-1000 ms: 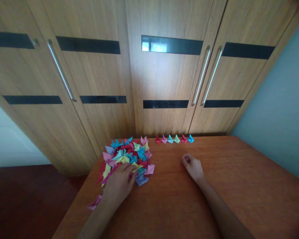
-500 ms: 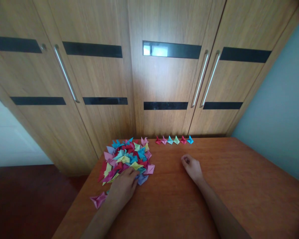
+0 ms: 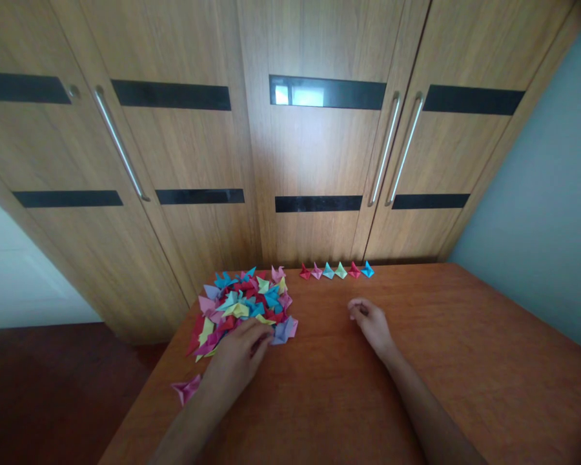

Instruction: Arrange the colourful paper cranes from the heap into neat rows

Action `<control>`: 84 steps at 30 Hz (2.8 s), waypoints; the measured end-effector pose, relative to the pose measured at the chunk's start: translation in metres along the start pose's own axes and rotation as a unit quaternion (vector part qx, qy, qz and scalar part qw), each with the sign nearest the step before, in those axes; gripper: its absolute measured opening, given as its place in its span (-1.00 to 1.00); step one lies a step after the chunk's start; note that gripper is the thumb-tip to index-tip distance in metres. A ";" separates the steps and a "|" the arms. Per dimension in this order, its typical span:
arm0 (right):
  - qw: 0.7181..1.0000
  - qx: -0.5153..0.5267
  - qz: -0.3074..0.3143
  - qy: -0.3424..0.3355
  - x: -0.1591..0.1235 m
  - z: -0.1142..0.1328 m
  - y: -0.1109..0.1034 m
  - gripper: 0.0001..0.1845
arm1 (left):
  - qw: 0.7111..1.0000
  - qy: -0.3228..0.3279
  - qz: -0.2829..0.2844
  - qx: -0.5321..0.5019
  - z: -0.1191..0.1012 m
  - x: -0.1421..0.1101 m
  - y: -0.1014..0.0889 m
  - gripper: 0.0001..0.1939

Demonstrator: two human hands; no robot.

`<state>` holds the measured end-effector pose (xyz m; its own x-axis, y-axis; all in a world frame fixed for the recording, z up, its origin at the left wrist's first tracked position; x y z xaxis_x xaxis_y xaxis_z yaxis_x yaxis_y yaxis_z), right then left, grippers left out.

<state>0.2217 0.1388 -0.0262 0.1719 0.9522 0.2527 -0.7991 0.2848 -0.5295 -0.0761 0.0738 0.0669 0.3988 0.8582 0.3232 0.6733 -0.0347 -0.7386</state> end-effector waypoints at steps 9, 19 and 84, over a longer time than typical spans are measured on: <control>0.977 0.160 0.131 -0.045 -0.045 0.063 0.011 -0.62 | 0.997 0.059 0.038 -0.012 -0.038 0.038 0.043 -0.77; 0.985 0.011 0.122 -0.120 -0.029 0.045 -0.008 -0.70 | 0.996 0.072 -0.054 -0.026 -0.034 0.040 0.063 -0.77; 0.882 -0.467 0.066 -0.009 0.014 -0.003 0.005 -0.81 | 0.967 -0.162 -0.108 0.166 0.088 -0.137 -0.048 -0.65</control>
<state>0.2219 0.1541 -0.0271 0.0969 0.9842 0.1482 0.0120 0.1477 -0.9890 -0.2178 0.0025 0.0063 0.0189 0.9441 0.3292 0.4607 0.2840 -0.8409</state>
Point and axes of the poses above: each hand's wrist, its own x-axis towards the middle knuckle, its own y-axis out of the palm, z = x × y, the point moved 5 cm from there along x, towards the middle knuckle, and after that the axes turned 13 degrees about -x, right-handed, at the moved point
